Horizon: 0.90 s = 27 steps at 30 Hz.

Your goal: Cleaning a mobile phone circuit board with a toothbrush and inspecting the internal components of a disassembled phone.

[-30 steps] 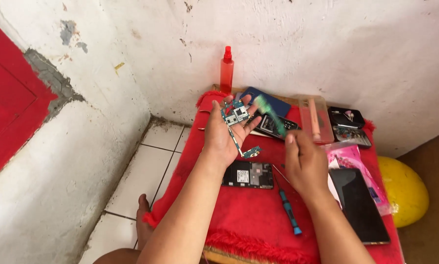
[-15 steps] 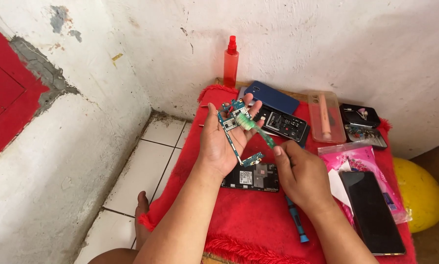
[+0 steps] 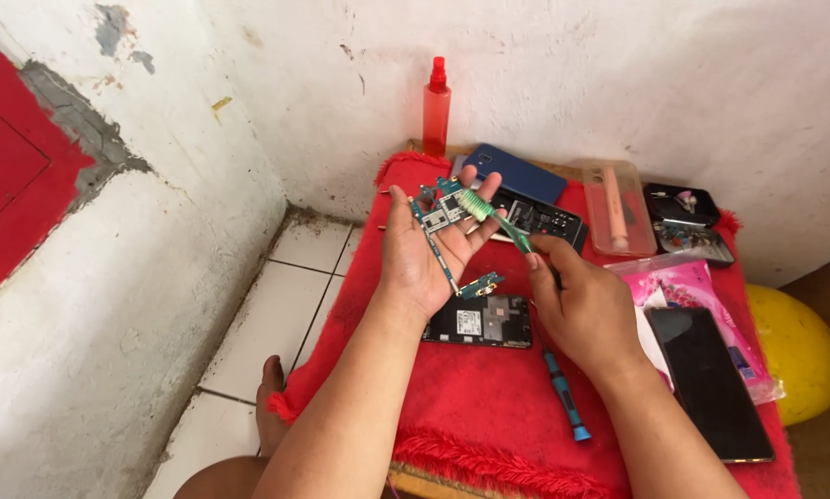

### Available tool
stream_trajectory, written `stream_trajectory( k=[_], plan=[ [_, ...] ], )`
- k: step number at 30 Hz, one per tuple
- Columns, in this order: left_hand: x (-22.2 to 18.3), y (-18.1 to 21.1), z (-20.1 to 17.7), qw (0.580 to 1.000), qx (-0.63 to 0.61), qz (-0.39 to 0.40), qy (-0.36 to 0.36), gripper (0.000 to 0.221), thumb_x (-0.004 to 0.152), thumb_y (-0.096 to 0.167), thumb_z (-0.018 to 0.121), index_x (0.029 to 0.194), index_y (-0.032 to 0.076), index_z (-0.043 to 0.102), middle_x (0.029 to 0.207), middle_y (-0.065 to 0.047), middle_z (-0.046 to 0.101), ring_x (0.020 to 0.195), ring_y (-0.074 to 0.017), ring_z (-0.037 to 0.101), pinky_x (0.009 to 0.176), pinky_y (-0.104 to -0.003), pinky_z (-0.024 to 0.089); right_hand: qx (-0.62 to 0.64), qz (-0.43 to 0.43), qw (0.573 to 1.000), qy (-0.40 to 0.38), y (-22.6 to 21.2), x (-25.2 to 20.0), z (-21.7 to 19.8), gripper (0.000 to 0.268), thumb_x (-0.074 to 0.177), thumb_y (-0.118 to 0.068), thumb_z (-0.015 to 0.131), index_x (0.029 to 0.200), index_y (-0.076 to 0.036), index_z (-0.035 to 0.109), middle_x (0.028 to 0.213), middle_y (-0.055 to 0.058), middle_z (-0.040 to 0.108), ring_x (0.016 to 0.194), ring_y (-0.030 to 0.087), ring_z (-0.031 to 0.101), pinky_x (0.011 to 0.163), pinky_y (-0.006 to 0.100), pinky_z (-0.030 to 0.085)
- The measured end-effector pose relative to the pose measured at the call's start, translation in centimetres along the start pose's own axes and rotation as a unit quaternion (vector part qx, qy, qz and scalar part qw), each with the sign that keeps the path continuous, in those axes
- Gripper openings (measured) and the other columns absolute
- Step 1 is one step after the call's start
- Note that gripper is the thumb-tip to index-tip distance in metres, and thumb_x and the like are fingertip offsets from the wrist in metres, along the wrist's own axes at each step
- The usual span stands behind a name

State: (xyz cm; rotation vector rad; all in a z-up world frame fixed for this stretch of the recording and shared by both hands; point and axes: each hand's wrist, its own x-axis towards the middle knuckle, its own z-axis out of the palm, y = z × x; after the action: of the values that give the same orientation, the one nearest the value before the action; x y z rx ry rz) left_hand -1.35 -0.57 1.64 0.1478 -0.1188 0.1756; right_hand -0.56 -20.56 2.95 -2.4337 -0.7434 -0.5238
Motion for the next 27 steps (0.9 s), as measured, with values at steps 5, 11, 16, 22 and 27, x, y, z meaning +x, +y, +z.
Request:
stream_trajectory(
  k=[5, 11, 16, 22, 27],
  plan=[
    [0.0, -0.1, 0.1, 1.000, -0.026, -0.012, -0.007, 0.047, 0.109, 0.050, 0.037, 0.095, 0.011, 0.059, 0.142, -0.025, 0.060, 0.140, -0.0490, 0.048, 0.110, -0.072, 0.042, 0.069, -0.068, 0.995, 0.018, -2.2, 0.0, -0.4, 0.033, 0.096, -0.018, 0.064, 0.128, -0.021, 0.073, 0.085, 0.021, 0.075, 0.084, 0.044, 0.071, 0.066, 0.058, 0.056],
    [-0.2, -0.8, -0.3, 0.999, -0.024, -0.045, -0.009, 0.034, 0.111, 0.037, 0.036, 0.111, 0.011, 0.058, 0.149, -0.023, 0.055, 0.142, -0.0461, 0.047, 0.108, -0.068, 0.045, 0.115, -0.070, 0.991, 0.017, 0.2, 0.3, -0.5, 0.030, 0.091, -0.016, 0.071, 0.120, -0.023, 0.079, 0.099, 0.009, 0.079, 0.094, 0.032, 0.074, 0.074, 0.047, 0.059],
    [0.0, -0.3, -0.5, 0.997, -0.011, -0.065, -0.028, 0.031, 0.110, 0.037, 0.044, 0.114, 0.012, 0.062, 0.154, -0.022, 0.051, 0.144, -0.0449, 0.045, 0.107, -0.067, 0.047, 0.217, -0.070, 0.973, -0.028, 0.4, 0.5, -1.0, 0.028, 0.086, -0.011, 0.073, 0.112, -0.018, 0.081, 0.096, 0.012, 0.081, 0.094, 0.037, 0.075, 0.073, 0.047, 0.061],
    [0.2, -0.3, -0.7, 0.996, -0.020, -0.085, -0.013, 0.032, 0.111, 0.038, 0.042, 0.116, 0.012, 0.061, 0.152, -0.023, 0.053, 0.143, -0.0456, 0.046, 0.106, -0.067, 0.046, 0.210, 0.019, 0.968, -0.134, 0.0, 1.1, -2.3, 0.028, 0.086, -0.009, 0.070, 0.112, -0.007, 0.081, 0.074, 0.005, 0.083, 0.040, 0.009, 0.040, 0.037, 0.027, 0.033],
    [-0.2, -0.7, -0.8, 0.997, -0.020, -0.070, -0.004, 0.032, 0.110, 0.037, 0.045, 0.113, 0.012, 0.063, 0.154, -0.021, 0.052, 0.145, -0.0438, 0.044, 0.109, -0.065, 0.046, 0.185, 0.036, 0.977, -0.103, -0.5, 0.9, -2.2, 0.031, 0.087, -0.009, 0.067, 0.115, -0.012, 0.080, 0.085, 0.000, 0.084, 0.043, 0.009, 0.040, 0.039, 0.026, 0.036]
  ],
)
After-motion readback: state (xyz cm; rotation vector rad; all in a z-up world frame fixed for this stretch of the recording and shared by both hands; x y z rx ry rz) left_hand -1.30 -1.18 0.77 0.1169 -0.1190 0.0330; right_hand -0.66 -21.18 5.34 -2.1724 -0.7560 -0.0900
